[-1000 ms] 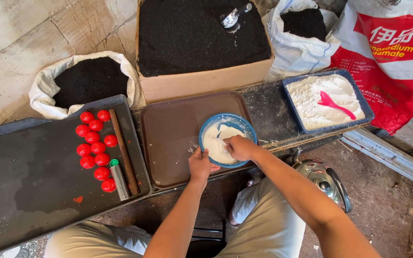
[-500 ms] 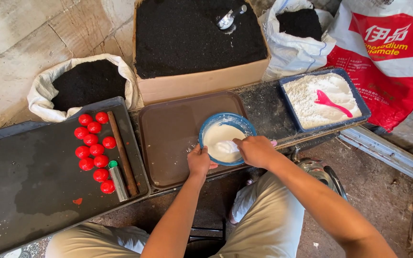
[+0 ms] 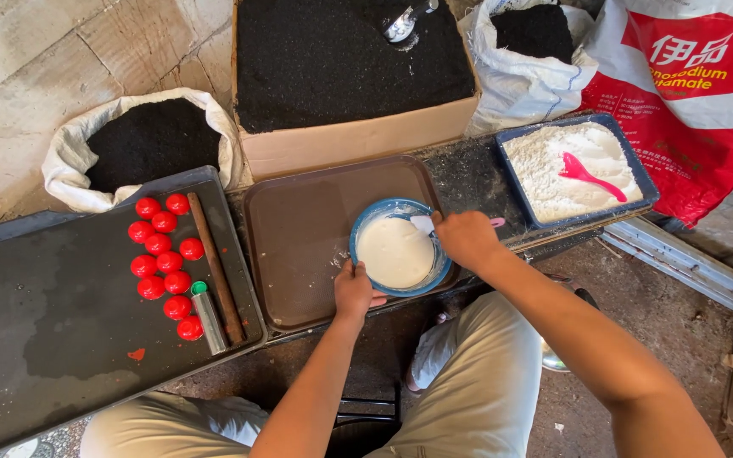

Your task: The person stirs a white liquid mixture in a blue bowl using a pink spatula. The person holds the bowl steady with the left hand while mixing with the right hand. The mixture becomes smoother as the person continues to stir.

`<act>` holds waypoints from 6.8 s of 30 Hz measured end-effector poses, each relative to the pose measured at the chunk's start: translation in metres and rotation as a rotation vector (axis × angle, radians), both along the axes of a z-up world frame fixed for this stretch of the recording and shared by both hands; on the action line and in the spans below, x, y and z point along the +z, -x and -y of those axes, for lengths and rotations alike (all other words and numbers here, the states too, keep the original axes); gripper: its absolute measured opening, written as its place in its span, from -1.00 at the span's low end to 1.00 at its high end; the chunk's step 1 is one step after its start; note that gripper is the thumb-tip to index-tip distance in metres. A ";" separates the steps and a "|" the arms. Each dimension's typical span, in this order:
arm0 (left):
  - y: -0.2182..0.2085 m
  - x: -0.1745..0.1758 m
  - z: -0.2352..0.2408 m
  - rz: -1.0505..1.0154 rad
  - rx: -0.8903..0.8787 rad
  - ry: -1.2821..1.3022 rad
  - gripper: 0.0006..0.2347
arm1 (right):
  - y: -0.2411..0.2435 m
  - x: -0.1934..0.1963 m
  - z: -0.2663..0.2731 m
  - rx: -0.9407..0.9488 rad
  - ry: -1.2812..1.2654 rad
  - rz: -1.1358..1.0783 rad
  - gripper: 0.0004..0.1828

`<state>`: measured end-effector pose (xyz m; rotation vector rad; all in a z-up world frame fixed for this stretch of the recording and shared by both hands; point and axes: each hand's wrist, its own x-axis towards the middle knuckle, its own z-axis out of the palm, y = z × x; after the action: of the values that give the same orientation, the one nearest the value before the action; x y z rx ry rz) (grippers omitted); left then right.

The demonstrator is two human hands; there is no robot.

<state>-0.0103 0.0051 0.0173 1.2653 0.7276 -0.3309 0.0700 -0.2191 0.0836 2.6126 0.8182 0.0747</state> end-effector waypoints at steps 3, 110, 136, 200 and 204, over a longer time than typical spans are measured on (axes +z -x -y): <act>-0.002 -0.004 0.007 -0.082 0.096 0.103 -0.54 | -0.002 -0.010 -0.011 0.012 0.059 -0.060 -0.67; 0.014 -0.023 0.014 0.094 0.036 -0.160 -0.64 | 0.100 0.168 -0.025 -0.309 -0.588 0.229 -0.67; 0.017 -0.019 0.028 0.082 0.104 -0.149 -0.62 | 0.061 0.056 -0.016 -0.273 -0.516 0.019 -0.58; 0.024 0.030 0.058 -0.154 0.210 0.214 -0.54 | 0.027 -0.078 -0.001 -0.477 -0.637 -0.873 -0.50; 0.028 0.020 0.057 -0.115 0.179 0.200 -0.55 | 0.013 -0.133 0.000 -0.543 -0.715 -0.841 -0.48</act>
<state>-0.0380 -0.0517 0.0376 0.9908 0.8777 -0.3228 0.0568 -0.2190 -0.0495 3.4742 0.2686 -1.1374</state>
